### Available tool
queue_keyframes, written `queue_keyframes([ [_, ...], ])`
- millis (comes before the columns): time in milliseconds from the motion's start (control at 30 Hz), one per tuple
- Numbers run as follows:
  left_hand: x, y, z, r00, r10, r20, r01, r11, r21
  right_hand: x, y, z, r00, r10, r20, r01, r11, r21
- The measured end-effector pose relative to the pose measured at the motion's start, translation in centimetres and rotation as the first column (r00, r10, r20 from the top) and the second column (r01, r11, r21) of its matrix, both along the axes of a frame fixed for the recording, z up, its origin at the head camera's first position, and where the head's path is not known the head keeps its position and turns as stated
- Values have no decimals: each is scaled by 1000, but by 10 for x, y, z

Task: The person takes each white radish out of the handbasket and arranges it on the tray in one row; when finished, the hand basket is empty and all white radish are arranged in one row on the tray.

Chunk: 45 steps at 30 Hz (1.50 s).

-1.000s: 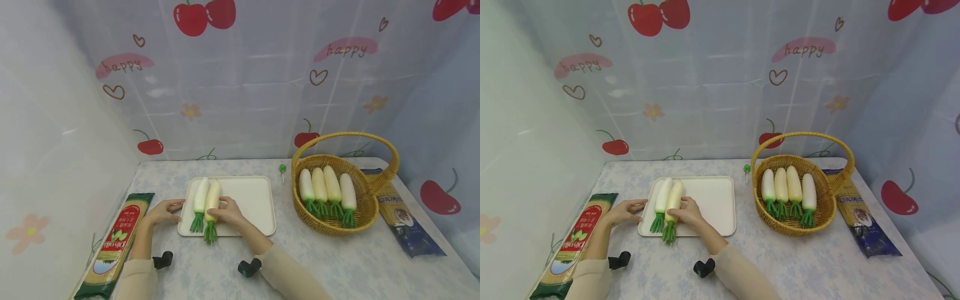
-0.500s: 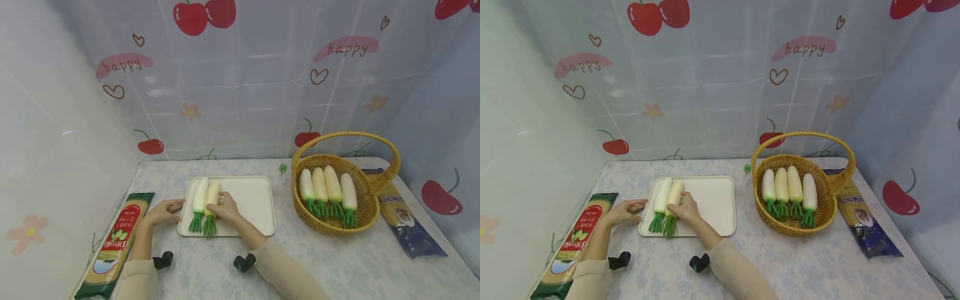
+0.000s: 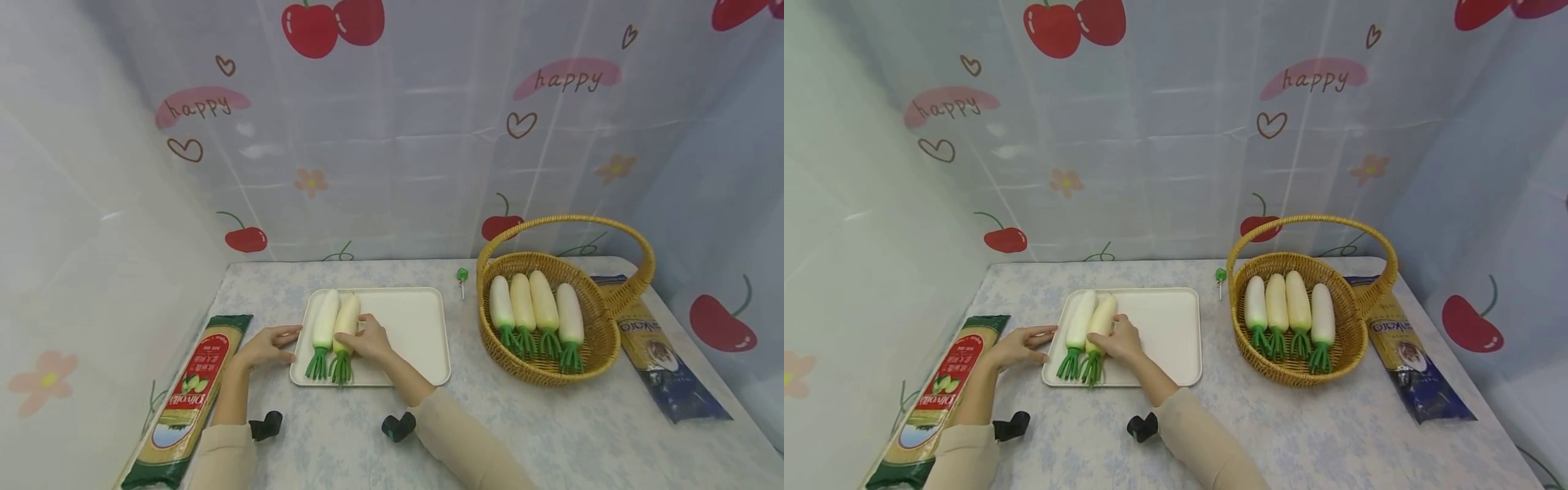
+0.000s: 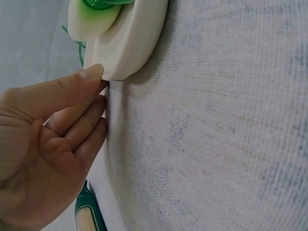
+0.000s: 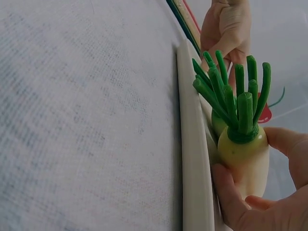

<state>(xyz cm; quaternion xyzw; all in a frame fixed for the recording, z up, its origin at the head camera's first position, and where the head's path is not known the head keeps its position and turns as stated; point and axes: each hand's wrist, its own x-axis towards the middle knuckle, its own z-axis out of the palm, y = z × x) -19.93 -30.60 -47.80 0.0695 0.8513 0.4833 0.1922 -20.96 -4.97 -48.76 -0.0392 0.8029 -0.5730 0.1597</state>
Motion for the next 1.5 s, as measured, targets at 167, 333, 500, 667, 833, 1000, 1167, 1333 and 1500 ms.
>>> queue_keyframes([
  [167,1,-2,-1,1000,-3,-4,3,1000,0,0,1,-3,1000,8,-24,-9,999,-49],
  [333,1,-2,-1,1000,-11,-4,11,1000,16,0,-2,-5,997,-50,-56,49,998,-28],
  [500,1,-1,-1,1000,-4,2,4,1000,10,1,-5,-6,990,-86,-115,88,996,15],
  [667,0,-1,-1,1000,1,0,-1,1000,6,1,-6,-9,980,-76,-186,90,994,67],
  [833,0,-1,-2,1000,-10,-2,10,1000,15,5,-7,-10,973,-78,-218,100,991,88],
  [1000,0,-3,-2,1000,-14,-6,15,1000,20,14,-2,-4,979,-59,-194,75,994,76],
  [1167,-1,-1,-2,1000,-16,-1,16,999,32,21,10,2,974,-19,-228,34,997,63],
  [1333,-1,-1,-2,1000,-16,-5,16,1000,21,24,27,5,972,45,-229,-31,997,65],
  [1500,0,-1,-2,1000,-23,-14,23,1000,-2,24,38,4,977,93,-191,-85,995,54],
])
